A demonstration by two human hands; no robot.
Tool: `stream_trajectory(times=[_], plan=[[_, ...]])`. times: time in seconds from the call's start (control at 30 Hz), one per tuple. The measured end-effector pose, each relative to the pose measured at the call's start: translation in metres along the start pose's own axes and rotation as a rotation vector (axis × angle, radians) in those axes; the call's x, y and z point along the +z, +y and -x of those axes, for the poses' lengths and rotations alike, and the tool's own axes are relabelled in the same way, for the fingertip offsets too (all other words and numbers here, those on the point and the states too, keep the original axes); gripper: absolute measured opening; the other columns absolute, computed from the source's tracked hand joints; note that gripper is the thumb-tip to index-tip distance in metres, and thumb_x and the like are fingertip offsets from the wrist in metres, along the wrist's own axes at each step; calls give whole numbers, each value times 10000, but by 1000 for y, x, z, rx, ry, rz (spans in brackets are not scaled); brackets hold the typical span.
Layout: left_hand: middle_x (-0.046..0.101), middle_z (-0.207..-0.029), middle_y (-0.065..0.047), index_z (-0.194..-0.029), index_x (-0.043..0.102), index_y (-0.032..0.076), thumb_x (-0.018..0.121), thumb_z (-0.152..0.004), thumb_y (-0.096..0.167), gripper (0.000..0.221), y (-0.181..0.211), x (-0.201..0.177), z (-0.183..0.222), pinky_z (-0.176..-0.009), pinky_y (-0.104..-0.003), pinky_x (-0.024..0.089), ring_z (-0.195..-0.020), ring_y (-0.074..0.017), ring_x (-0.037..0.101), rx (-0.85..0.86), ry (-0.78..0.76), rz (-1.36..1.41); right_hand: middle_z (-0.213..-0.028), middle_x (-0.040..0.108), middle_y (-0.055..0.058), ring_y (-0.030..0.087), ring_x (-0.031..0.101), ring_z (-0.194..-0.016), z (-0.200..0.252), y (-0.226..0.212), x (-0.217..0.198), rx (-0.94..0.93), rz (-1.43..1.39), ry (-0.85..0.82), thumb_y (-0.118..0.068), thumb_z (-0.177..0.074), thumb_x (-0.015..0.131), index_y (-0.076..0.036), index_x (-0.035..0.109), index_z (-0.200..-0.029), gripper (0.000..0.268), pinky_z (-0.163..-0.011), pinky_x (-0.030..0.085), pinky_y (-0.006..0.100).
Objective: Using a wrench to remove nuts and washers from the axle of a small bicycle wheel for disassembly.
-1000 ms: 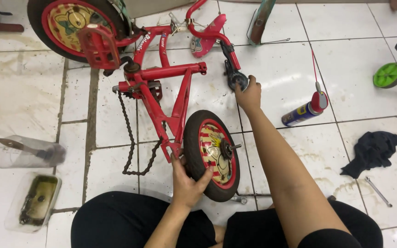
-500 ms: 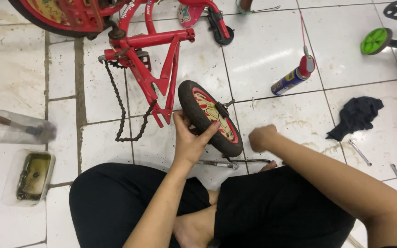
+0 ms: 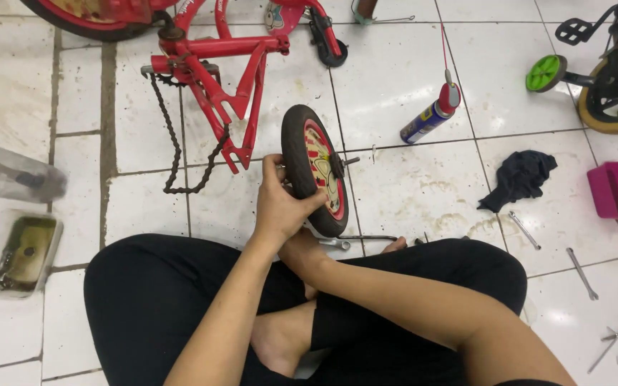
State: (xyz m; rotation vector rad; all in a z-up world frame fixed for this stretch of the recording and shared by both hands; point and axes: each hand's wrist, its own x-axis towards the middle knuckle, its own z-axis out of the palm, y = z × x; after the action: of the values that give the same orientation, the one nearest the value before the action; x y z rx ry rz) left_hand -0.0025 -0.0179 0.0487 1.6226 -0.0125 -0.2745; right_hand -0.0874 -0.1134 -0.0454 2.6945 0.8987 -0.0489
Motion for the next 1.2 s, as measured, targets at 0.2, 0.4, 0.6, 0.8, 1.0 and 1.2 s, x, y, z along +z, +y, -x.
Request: stream_trajectory(times=[0.2,0.4,0.6,0.8,1.0,1.2], plan=[[724,-970,-121,-1219,411,101,862,-585,193,784,-2,-19,6,-673,-397,635,-842,-325,743,-5,15,-108,-844,700,26,206,654,-771,-31,2,30,-114,-30,53,-211,-797,816,-144,690,-1022,267,-671,529,293],[714,-981,-168,-1248,396,62,858,-617,146,787,-16,-31,0,-682,-424,637,-862,-351,729,-3,-1,-65,-890,673,84,274,691,-818,18,7,-36,-5,-582,-11,-186,-872,670,-70,589,-1238,392,-634,601,361],[700,-921,-136,-1245,421,63,881,-598,134,797,-10,-30,4,-665,-390,629,-817,-280,707,-15,12,-27,-828,718,174,363,713,-740,43,64,-137,-108,-1093,-68,-72,-990,560,-47,642,-1195,222,-628,596,433],[672,-928,-145,-1259,397,42,978,-567,149,910,-9,-17,9,-606,-312,624,-765,-260,690,-61,56,137,-620,677,93,193,590,-567,59,160,-128,474,-1359,61,-146,-982,595,-82,709,-1156,218,-577,524,337],[672,-961,-133,-1257,380,45,983,-571,151,920,-9,-3,9,-602,-281,617,-787,-242,697,-36,102,149,-735,518,36,92,469,-565,45,191,-73,969,-1659,233,-152,-1013,503,-17,566,-1421,434,-444,433,222],[688,-989,-94,-1246,378,87,982,-562,134,913,-31,0,1,-600,-265,595,-815,-214,709,8,139,178,-638,558,50,98,479,-515,37,177,-57,907,-1633,102,-164,-1010,498,-24,625,-1371,408,-427,435,235]])
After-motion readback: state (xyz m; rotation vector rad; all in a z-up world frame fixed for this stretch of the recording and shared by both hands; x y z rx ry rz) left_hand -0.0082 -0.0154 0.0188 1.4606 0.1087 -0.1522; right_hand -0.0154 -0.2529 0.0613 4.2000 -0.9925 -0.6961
